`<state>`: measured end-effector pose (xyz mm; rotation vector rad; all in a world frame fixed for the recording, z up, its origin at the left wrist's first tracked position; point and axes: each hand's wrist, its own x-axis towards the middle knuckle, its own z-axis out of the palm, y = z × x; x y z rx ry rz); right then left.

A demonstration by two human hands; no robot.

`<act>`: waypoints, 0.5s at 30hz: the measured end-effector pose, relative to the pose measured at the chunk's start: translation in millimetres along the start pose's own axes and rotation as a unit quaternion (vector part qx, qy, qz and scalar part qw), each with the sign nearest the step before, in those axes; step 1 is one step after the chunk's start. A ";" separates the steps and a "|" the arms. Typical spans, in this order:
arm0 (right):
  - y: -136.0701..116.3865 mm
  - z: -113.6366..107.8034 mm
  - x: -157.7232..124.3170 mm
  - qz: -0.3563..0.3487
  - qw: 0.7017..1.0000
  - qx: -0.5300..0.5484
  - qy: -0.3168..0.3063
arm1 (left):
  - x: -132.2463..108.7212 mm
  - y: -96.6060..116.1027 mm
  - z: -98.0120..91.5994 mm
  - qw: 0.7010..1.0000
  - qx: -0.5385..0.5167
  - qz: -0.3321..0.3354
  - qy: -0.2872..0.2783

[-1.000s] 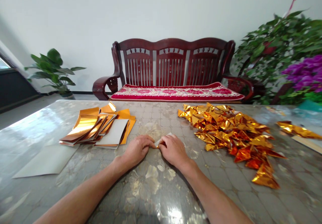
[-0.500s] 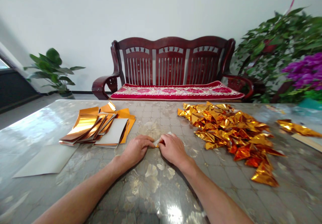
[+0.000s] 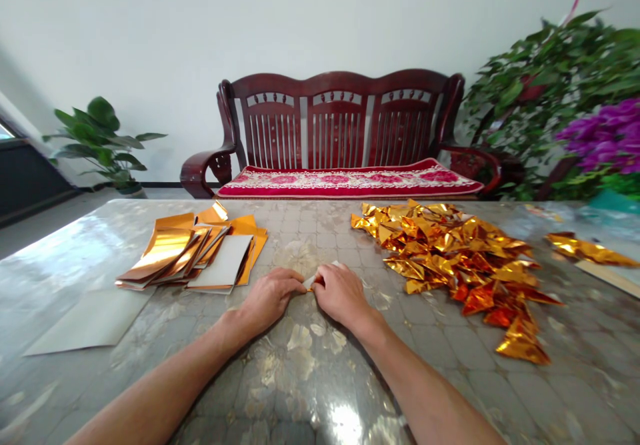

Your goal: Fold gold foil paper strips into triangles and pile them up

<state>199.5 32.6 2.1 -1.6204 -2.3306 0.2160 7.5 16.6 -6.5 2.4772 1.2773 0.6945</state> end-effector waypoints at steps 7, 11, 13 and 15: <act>-1.1 -2.6 -1.2 -0.005 1.000 0.004 -0.003 | -1.0 -1.1 1.7 1.000 0.003 0.003 0.005; -0.7 -2.8 -1.9 -0.008 1.000 0.004 -0.005 | -1.2 -2.0 2.1 1.000 0.003 0.003 0.009; -0.1 -2.3 -2.1 -0.013 1.000 0.006 -0.002 | -1.2 -1.7 2.0 1.000 0.004 0.001 0.007; 0.5 -1.9 -2.2 -0.017 1.000 0.007 0.001 | -1.3 -1.1 1.7 1.000 0.005 -0.002 0.003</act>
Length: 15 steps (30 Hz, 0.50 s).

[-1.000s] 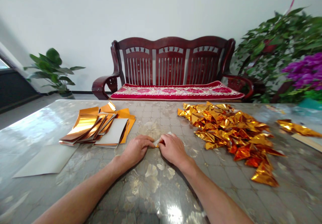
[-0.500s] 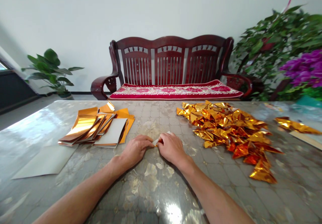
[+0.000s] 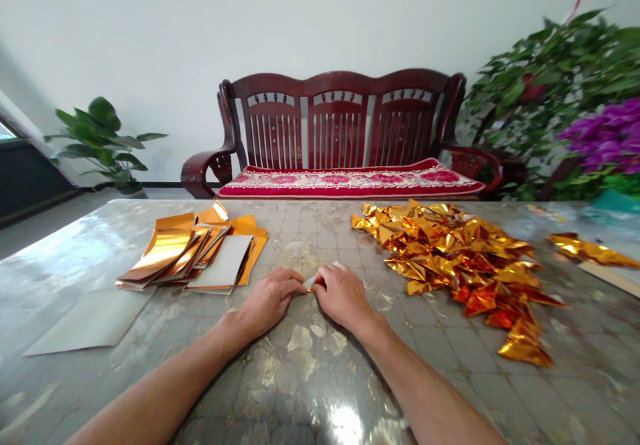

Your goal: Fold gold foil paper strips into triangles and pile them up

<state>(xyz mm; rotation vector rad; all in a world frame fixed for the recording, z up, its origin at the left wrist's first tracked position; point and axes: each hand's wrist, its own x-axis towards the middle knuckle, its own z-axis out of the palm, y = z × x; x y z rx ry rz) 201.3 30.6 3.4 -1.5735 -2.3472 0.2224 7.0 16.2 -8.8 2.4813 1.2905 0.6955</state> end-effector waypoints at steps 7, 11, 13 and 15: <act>0.6 0.3 -0.3 -0.004 1.000 0.004 0.004 | -1.1 1.5 -0.1 1.000 0.008 -0.001 0.001; 0.5 0.3 -0.2 -0.001 1.000 0.006 -0.002 | -1.8 2.0 0.1 1.000 0.015 0.002 -0.004; 0.6 0.4 -0.1 -0.002 1.000 0.006 -0.001 | -2.1 2.3 0.1 1.000 0.021 0.002 -0.006; 0.8 0.6 -0.1 -0.003 1.000 0.006 0.002 | -2.4 2.8 0.0 1.000 0.026 0.001 -0.007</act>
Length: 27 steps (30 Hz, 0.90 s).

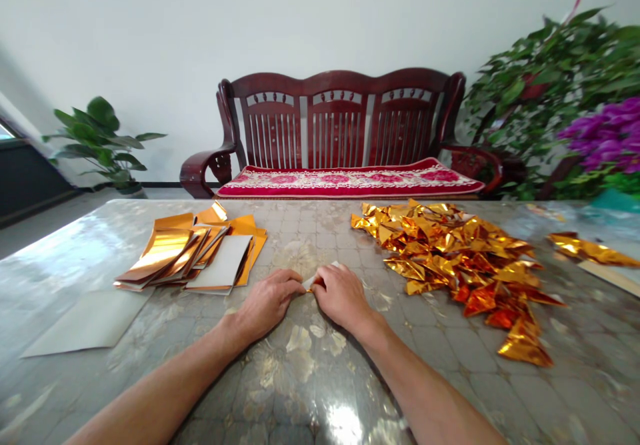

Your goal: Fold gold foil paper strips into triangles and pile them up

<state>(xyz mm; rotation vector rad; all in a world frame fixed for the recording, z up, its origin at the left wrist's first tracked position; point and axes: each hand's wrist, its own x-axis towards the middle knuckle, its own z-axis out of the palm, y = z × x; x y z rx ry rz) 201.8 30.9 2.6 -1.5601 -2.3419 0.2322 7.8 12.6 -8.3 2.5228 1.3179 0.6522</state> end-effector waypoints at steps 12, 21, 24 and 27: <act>1.3 1.2 0.5 -0.002 1.000 0.003 -0.001 | -2.3 5.5 0.4 0.998 0.045 0.028 -0.028; 0.5 -3.1 0.3 0.013 1.000 0.023 -0.007 | 0.2 16.2 -1.5 0.989 0.126 0.031 -0.071; 6.8 -5.0 -0.1 0.034 0.998 0.061 -0.009 | 0.2 18.0 -1.4 0.986 0.144 0.040 -0.070; 15.5 -7.2 0.0 0.047 0.995 0.084 0.002 | 0.0 18.3 -1.2 0.984 0.155 0.053 -0.071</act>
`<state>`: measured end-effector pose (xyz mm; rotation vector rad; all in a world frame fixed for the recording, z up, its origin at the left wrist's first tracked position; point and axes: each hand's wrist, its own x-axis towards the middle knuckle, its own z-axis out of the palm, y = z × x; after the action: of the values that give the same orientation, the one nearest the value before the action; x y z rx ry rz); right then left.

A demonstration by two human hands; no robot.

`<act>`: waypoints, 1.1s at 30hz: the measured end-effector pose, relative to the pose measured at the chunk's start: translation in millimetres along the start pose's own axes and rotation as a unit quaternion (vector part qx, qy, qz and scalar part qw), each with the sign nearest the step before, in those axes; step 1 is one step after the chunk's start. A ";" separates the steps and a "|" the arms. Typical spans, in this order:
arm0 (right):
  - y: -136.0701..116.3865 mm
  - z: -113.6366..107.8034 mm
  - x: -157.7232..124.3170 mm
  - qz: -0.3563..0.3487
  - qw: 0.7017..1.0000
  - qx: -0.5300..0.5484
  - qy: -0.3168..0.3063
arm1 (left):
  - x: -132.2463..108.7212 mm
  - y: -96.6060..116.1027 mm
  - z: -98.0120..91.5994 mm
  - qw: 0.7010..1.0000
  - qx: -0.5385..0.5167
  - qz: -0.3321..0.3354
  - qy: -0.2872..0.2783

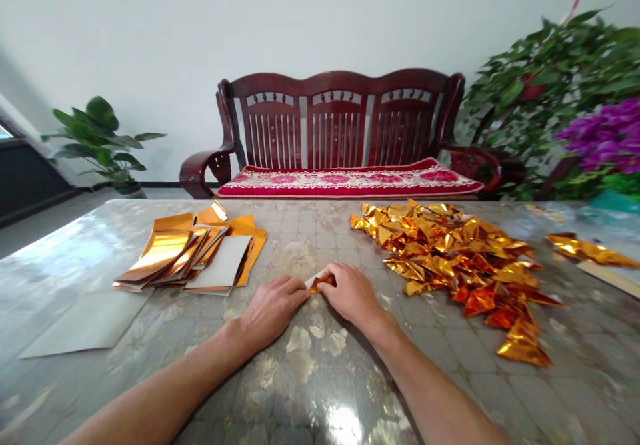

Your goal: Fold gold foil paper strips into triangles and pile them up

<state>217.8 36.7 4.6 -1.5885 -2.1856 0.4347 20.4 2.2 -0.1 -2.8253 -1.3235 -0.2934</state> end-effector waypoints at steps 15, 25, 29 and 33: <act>15.5 -8.2 3.1 -0.060 0.997 0.024 -0.036 | -2.6 1.2 -1.4 0.999 0.028 0.016 -0.005; 21.9 -20.3 1.1 -0.147 0.986 0.019 -0.080 | -3.7 11.3 0.2 0.997 0.070 0.036 -0.010; 10.6 -22.4 -4.5 -0.109 0.992 -0.034 -0.054 | -4.7 15.6 1.2 0.995 0.091 0.038 -0.003; 4.7 -16.9 -5.2 -0.080 0.995 -0.055 -0.017 | -5.0 16.2 -0.1 0.995 0.094 0.036 0.006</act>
<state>231.4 33.4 16.5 -1.4556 -2.3779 0.3015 29.6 -12.1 0.3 -2.7019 -1.1763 -0.1737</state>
